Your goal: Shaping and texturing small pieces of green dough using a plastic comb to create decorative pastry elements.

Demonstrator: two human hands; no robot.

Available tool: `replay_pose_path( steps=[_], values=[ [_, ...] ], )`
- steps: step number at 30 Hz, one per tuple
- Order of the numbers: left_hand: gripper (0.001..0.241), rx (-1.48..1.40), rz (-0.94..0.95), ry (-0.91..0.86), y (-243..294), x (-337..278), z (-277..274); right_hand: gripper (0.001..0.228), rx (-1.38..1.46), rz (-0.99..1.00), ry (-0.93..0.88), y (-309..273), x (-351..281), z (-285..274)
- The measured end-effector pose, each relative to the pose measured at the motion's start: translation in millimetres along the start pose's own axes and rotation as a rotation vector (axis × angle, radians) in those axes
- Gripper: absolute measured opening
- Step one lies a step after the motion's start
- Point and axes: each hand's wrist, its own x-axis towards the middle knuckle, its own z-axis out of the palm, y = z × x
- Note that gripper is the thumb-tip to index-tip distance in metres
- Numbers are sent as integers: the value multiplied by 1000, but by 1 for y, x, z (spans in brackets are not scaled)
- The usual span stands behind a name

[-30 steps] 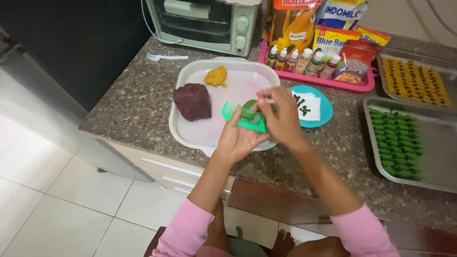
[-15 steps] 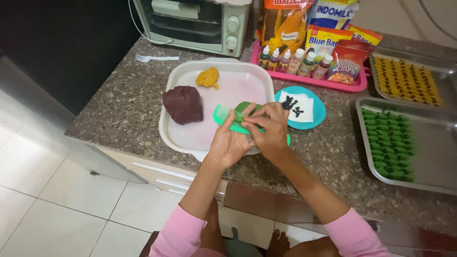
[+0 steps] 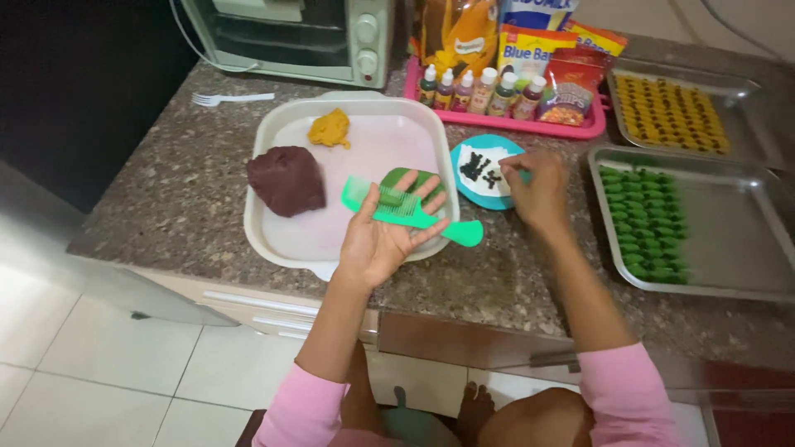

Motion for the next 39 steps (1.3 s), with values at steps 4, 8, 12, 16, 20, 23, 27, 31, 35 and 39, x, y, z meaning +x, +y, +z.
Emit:
replay_pose_path(
  steps=[4,8,12,16,20,23,27,31,35,39],
  values=[
    [66,-33,-11,-4,1,-1,2,13,-76,76,-89,41,-10,13],
    [65,-46,-18,-8,2,-1,2,8,-264,229,-164,20,-10,6],
    [65,-29,-14,-2,1,-1,2,10,-253,238,-159,10,-10,3],
    [64,-15,-9,-5,2,0,1,8,-213,263,-192,11,-9,1],
    [65,-8,-9,3,1,1,0,11,-54,207,-81,-2,-10,-4],
    [65,-18,-8,11,0,3,-4,11,174,-54,1,-58,5,-3],
    [64,6,14,11,-2,12,-26,14,419,-113,-26,-139,0,15],
    [64,42,-2,65,-4,33,-78,12,406,-145,-132,-175,-8,28],
    [69,-56,-57,125,2,27,-63,12,374,-140,-151,-181,-11,34],
    [74,-46,-71,126,1,16,-40,13,300,-125,-144,-177,-16,45]
  ],
)
